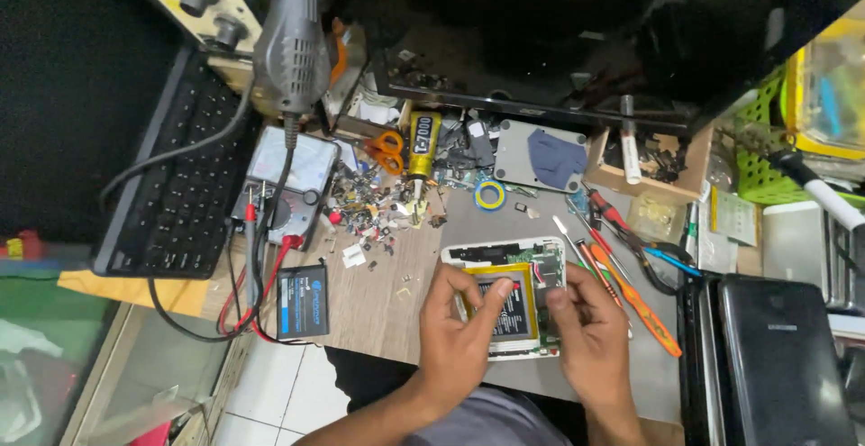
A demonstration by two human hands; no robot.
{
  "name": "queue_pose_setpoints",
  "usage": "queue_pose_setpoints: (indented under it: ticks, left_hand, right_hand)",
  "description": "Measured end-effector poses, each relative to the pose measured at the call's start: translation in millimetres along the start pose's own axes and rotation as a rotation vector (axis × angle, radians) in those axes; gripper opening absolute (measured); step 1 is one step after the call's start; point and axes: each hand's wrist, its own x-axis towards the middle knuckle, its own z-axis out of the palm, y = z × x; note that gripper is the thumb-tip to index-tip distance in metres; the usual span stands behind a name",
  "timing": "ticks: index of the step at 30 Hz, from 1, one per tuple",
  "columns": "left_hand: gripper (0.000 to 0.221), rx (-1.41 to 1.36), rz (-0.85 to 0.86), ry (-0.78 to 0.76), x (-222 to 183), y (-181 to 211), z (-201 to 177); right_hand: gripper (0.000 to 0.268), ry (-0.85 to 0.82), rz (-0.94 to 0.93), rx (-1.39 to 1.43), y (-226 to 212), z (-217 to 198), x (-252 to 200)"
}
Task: Disassembling a tablet by removing internal screws and prying the screen assembly away from the frame.
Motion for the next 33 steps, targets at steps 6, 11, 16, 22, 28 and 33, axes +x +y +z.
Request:
queue_pose_setpoints:
  ticks: [6, 11, 16, 22, 28, 33]
  left_hand:
    - [0.08, -0.149, 0.263, 0.048, 5.2, -5.3, -11.6]
    - [0.061, 0.143, -0.129, -0.298, 40.5, 47.3, -49.5]
    - [0.015, 0.118, -0.361, -0.455, 50.2, 48.3, -54.3]
    - [0.023, 0.182, -0.311, -0.568, 65.6, 55.5, -51.7]
    - [0.018, 0.3, -0.239, -0.636, 66.1, 58.2, -45.5]
    - [0.014, 0.223, -0.28, -0.634, 65.8, 55.6, -47.1]
  right_hand:
    - [0.031, 0.049, 0.122, 0.035, -28.9, 15.4, 2.8]
    - [0.037, -0.091, 0.115, -0.153, -44.0, 12.8, 5.6]
    - [0.044, -0.2, 0.04, -0.239, -45.3, 10.0, 10.5]
    - [0.046, -0.196, -0.021, -0.266, -41.4, 6.9, 8.0]
    - [0.045, -0.205, -0.147, -0.294, -40.8, 7.9, 4.4]
    - [0.047, -0.237, -0.182, -0.287, -41.0, 8.3, 5.1]
